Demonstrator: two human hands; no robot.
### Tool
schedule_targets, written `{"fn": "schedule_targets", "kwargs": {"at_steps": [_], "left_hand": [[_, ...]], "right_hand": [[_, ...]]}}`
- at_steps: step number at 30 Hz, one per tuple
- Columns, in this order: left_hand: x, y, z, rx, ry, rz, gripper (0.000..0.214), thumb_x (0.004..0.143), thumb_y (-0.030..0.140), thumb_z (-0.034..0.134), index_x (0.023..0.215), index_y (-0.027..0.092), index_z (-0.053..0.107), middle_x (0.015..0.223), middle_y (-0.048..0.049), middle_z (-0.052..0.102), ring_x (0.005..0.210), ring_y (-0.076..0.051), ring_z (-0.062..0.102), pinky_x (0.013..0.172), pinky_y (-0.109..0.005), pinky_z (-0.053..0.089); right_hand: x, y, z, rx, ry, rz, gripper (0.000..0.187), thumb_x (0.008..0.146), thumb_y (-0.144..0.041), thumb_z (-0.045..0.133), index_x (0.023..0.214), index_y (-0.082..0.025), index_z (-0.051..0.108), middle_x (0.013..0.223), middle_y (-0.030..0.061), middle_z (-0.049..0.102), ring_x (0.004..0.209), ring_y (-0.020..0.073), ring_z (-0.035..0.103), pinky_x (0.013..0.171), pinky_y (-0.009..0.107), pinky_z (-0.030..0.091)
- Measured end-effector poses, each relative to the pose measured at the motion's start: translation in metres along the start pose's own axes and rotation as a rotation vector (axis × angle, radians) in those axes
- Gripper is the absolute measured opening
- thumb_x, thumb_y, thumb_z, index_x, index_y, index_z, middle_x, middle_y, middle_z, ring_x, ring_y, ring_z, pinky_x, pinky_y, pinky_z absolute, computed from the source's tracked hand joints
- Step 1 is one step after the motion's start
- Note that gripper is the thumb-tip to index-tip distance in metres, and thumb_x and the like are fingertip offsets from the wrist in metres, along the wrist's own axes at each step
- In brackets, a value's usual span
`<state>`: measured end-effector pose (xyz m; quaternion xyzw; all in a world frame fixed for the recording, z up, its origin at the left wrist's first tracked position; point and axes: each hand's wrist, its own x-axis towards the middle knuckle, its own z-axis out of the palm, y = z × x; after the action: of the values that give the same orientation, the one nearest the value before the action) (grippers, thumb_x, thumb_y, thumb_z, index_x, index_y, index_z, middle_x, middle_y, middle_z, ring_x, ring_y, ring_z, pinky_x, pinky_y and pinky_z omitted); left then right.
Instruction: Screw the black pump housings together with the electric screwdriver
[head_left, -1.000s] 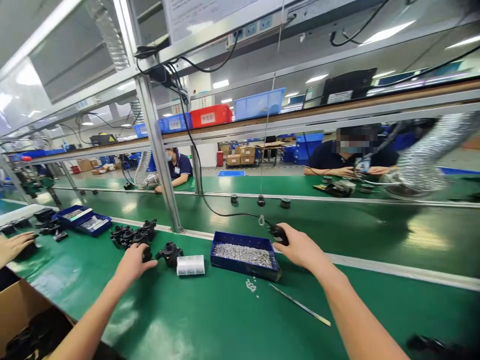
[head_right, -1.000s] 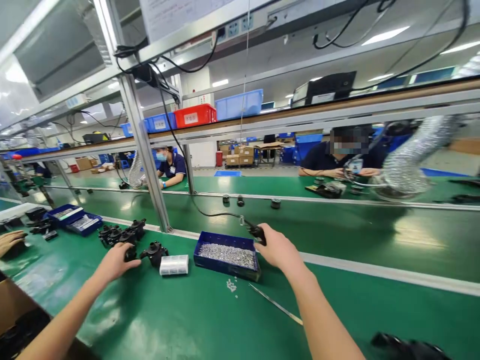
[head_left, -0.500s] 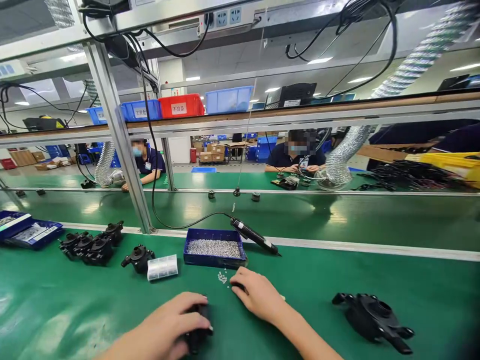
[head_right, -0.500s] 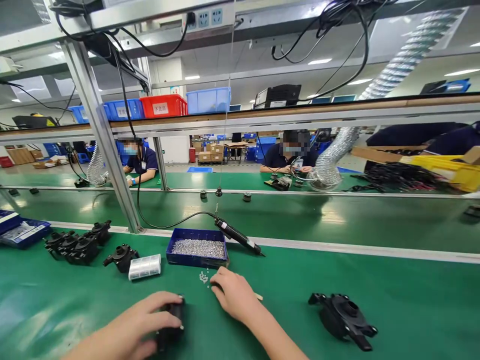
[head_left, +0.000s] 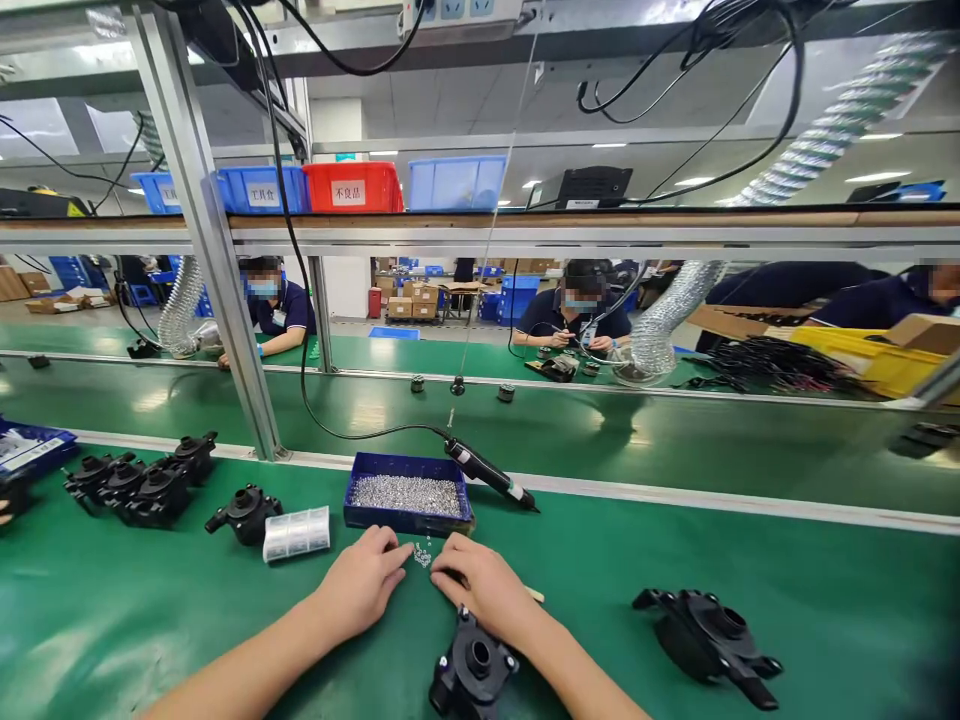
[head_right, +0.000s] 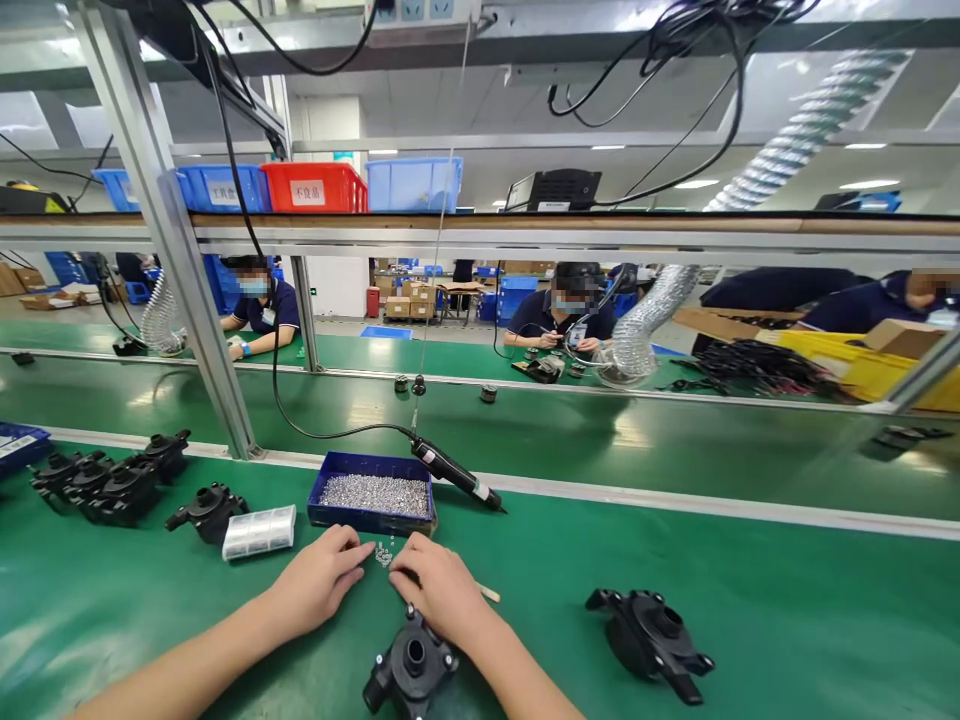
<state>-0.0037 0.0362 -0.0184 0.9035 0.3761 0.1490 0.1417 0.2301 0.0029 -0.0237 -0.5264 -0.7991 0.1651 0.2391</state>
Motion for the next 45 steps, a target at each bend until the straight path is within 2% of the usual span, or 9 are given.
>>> {"fn": "schedule_targets", "kwargs": {"at_steps": [5,8,11,15,18,21,25,33,45], "left_hand": [[0.004,0.003,0.006,0.011,-0.01,-0.034,0.041,0.102,0.021,0.042,0.133,0.022,0.069,0.113,-0.0118,0.064,0.103,-0.027,0.061,0.088,-0.038,0.052],[0.001,0.004,0.003,-0.048,0.033,-0.117,0.033,0.1,0.02,0.047,0.115,0.019,0.076,0.109,-0.0107,0.064,0.097,-0.025,0.064,0.086,-0.037,0.051],[-0.003,0.002,0.003,-0.138,0.06,-0.218,0.021,0.093,0.017,0.057,0.091,0.019,0.078,0.098,-0.0079,0.066,0.09,-0.024,0.066,0.083,-0.034,0.05],[-0.007,0.008,0.003,-0.262,0.066,-0.321,0.025,0.092,0.011,0.049,0.079,0.018,0.07,0.095,-0.0105,0.065,0.096,-0.027,0.064,0.091,-0.039,0.047],[-0.012,0.02,0.004,-0.43,0.038,-0.377,0.017,0.089,0.013,0.052,0.079,0.019,0.063,0.096,-0.0109,0.065,0.1,-0.028,0.063,0.093,-0.04,0.046],[-0.02,0.036,0.006,-0.714,-0.105,-0.433,0.016,0.086,0.028,0.061,0.073,0.021,0.057,0.076,-0.0038,0.064,0.071,-0.021,0.065,0.068,-0.032,0.05],[-0.022,0.05,0.016,-1.104,-0.265,-0.571,0.035,0.078,0.051,0.065,0.064,0.021,0.053,0.061,0.0003,0.059,0.037,-0.01,0.046,0.039,-0.024,0.033],[-0.017,0.05,0.023,-1.436,-0.223,-0.706,0.026,0.059,0.04,0.072,0.054,0.019,0.058,0.05,0.0005,0.054,0.036,-0.009,0.045,0.033,-0.021,0.029],[-0.025,0.053,0.015,-1.482,-0.129,-0.706,0.041,0.058,0.051,0.082,0.063,0.017,0.06,0.058,0.0018,0.059,0.041,-0.007,0.046,0.037,-0.02,0.027]], "right_hand": [[-0.009,-0.003,-0.014,0.04,0.101,0.102,0.019,0.099,-0.025,0.048,0.086,-0.023,0.062,0.088,0.0043,0.065,0.077,0.0222,0.063,0.071,0.032,0.047],[-0.026,-0.018,-0.024,0.183,0.267,0.22,0.033,0.109,-0.039,0.03,0.095,-0.024,0.055,0.087,0.0046,0.062,0.078,0.0219,0.061,0.069,0.032,0.048],[-0.042,-0.04,-0.02,0.456,0.362,0.292,0.038,0.109,-0.053,0.034,0.098,-0.025,0.056,0.09,0.0044,0.062,0.083,0.022,0.061,0.074,0.032,0.049],[-0.045,-0.058,0.003,0.714,0.33,0.208,0.034,0.108,-0.054,0.042,0.101,-0.025,0.059,0.092,0.0033,0.059,0.081,0.0203,0.059,0.077,0.033,0.051],[-0.038,-0.058,0.015,0.856,0.419,0.121,0.032,0.108,-0.052,0.044,0.102,-0.024,0.058,0.107,0.0058,0.056,0.082,0.0188,0.059,0.075,0.034,0.055],[-0.033,-0.054,0.02,0.856,0.457,0.123,0.031,0.107,-0.051,0.047,0.1,-0.024,0.059,0.114,0.0074,0.054,0.082,0.0182,0.06,0.069,0.032,0.056],[-0.035,-0.055,0.022,0.831,0.441,0.171,0.03,0.107,-0.052,0.049,0.102,-0.023,0.059,0.111,0.0071,0.058,0.077,0.0166,0.06,0.067,0.03,0.055],[-0.036,-0.058,0.027,0.794,0.463,0.184,0.028,0.107,-0.051,0.049,0.107,-0.024,0.058,0.097,0.0035,0.061,0.07,0.0148,0.06,0.068,0.029,0.055],[-0.027,-0.075,0.024,0.756,0.61,0.184,0.033,0.104,-0.053,0.053,0.097,-0.022,0.061,0.101,0.0053,0.061,0.074,0.0167,0.062,0.067,0.03,0.056]]}}
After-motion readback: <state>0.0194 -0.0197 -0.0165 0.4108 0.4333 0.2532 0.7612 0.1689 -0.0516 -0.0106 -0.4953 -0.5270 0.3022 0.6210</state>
